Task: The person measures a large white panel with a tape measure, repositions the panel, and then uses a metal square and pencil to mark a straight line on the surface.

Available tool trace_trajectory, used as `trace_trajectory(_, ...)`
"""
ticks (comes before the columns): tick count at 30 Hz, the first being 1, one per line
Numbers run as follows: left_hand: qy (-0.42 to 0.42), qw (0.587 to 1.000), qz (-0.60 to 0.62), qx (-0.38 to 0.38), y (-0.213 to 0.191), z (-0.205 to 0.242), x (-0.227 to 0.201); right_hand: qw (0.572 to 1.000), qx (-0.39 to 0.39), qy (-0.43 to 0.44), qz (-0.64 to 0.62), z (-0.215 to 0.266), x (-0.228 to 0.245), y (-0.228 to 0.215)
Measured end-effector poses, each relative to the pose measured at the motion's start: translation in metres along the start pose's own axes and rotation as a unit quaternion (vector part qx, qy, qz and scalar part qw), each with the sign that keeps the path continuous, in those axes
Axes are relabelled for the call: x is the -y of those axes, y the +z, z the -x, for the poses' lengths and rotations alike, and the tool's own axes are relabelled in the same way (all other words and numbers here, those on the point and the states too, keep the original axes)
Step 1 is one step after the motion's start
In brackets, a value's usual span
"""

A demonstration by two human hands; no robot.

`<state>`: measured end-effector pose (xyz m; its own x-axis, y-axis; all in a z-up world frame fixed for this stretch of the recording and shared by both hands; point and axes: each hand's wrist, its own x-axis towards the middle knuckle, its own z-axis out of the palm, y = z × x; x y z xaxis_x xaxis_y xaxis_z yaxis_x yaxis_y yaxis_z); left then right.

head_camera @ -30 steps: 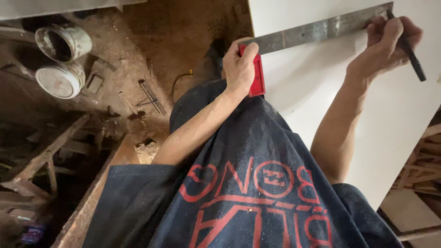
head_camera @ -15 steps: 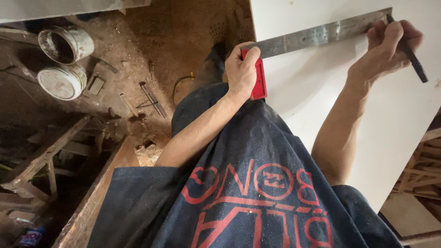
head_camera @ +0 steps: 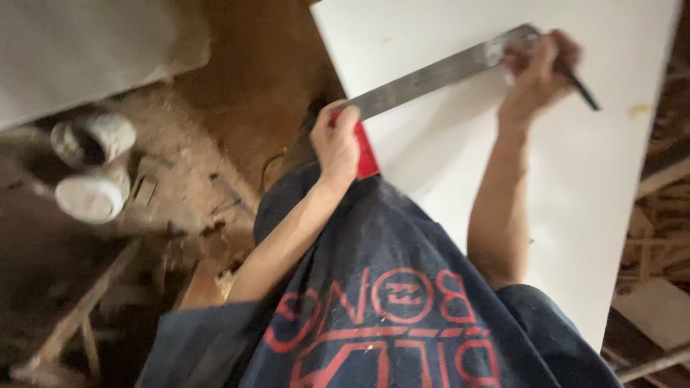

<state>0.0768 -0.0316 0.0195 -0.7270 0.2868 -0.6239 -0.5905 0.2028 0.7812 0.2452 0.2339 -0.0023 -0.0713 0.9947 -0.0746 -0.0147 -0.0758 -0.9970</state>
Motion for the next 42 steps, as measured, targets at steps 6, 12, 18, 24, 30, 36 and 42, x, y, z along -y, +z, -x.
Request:
trace_trajectory(6, 0.02, 0.999, 0.039, 0.016, -0.003, -0.004, 0.006, 0.997, -0.032, 0.054, 0.037, 0.012, 0.018, 0.016)
trace_trajectory(12, 0.015, 0.998, 0.057, 0.016, -0.001, -0.005, 0.01, 0.996, -0.036, 0.053, 0.056, 0.013, 0.033, 0.026)
trace_trajectory(18, 0.002, 0.998, 0.067, 0.012, -0.001, -0.004, 0.007, 0.996, -0.027, 0.023, 0.085, 0.012, 0.032, 0.026)
trace_trajectory(24, -0.008, 0.997, 0.073, 0.005, 0.0, -0.003, 0.005, 0.996, -0.026, 0.01, 0.089, 0.01, 0.033, 0.027)
trace_trajectory(30, -0.009, 0.997, 0.082, 0.007, 0.002, -0.002, 0.003, 0.994, -0.023, 0.017, 0.107, 0.008, 0.038, 0.029)
trace_trajectory(36, -0.033, 0.996, 0.084, 0.008, 0.002, -0.002, 0.001, 0.99, -0.006, -0.007, 0.144, 0.006, 0.038, 0.027)
trace_trajectory(42, -0.025, 0.995, 0.096, 0.008, 0.003, -0.003, 0.003, 0.992, -0.001, -0.007, 0.129, 0.004, 0.034, 0.024)
